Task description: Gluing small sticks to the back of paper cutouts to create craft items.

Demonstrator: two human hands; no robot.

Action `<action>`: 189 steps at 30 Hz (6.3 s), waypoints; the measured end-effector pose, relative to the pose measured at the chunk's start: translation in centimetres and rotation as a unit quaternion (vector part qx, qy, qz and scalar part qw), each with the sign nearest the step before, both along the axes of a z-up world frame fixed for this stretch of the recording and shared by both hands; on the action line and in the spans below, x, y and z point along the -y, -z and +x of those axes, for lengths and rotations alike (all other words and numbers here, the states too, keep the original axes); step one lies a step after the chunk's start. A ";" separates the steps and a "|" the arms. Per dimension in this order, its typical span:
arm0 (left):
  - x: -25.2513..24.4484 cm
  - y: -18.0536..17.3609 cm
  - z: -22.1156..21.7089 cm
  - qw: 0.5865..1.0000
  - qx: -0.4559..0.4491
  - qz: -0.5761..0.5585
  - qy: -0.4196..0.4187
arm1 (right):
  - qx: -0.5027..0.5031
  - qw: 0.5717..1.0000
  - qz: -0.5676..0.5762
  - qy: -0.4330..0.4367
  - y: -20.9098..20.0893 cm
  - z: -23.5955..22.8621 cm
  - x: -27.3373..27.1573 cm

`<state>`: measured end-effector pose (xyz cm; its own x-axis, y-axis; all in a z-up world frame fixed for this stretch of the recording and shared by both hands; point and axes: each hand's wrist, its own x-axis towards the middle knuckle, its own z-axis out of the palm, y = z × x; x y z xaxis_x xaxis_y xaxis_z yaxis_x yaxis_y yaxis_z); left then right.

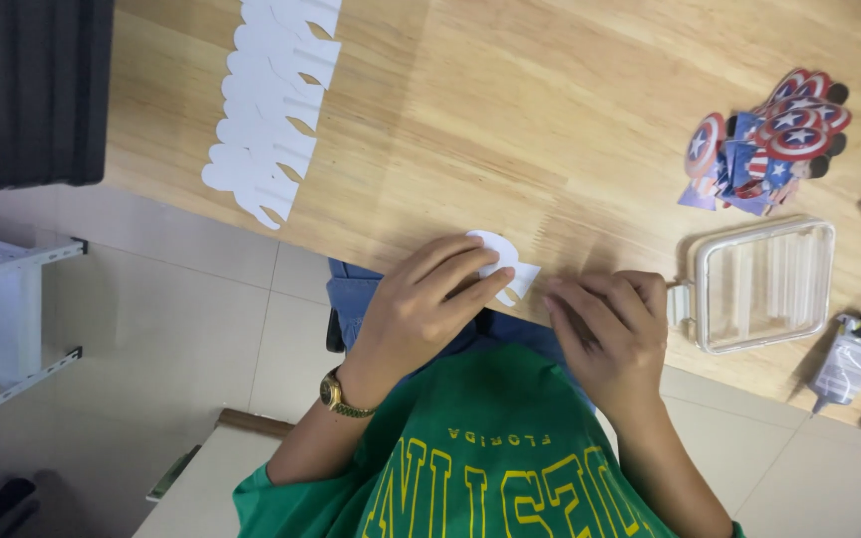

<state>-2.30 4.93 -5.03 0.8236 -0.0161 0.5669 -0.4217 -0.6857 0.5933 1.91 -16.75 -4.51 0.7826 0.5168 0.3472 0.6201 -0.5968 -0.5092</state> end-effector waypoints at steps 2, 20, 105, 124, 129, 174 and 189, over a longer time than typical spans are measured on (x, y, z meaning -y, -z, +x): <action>0.0 -0.1 0.2 1.000 -0.004 -0.002 -0.001 | -0.003 1.000 -0.002 -0.002 0.1 0.2 -0.3; 0.2 1.5 0.6 0.999 0.021 0.039 -0.014 | -0.016 0.999 0.024 -0.025 0.3 0.6 -1.1; -0.9 5.0 -3.8 0.987 0.114 -0.100 0.043 | 0.020 0.993 0.060 -0.100 -8.3 14.2 -6.3; -1.5 9.9 -3.9 0.983 0.164 0.020 0.075 | -0.019 0.986 0.110 0.120 2.1 34.9 -19.8; -0.9 12.9 -4.5 0.981 0.172 0.078 0.047 | 0.007 0.988 0.059 0.142 2.8 36.7 -22.1; 4.9 -0.7 -2.7 0.981 0.146 -0.084 0.101 | 0.016 0.969 0.064 0.236 -2.5 -3.5 23.2; 10.7 -4.1 9.3 0.975 -0.067 0.123 0.170 | 0.126 0.930 0.017 0.345 -1.5 -4.7 23.4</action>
<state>6.95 -5.76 -0.91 0.8137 -0.4231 0.3985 -0.5792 -0.6480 0.4945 -2.80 -40.16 -2.96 0.8153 -0.0921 0.5717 0.1980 -0.8834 -0.4247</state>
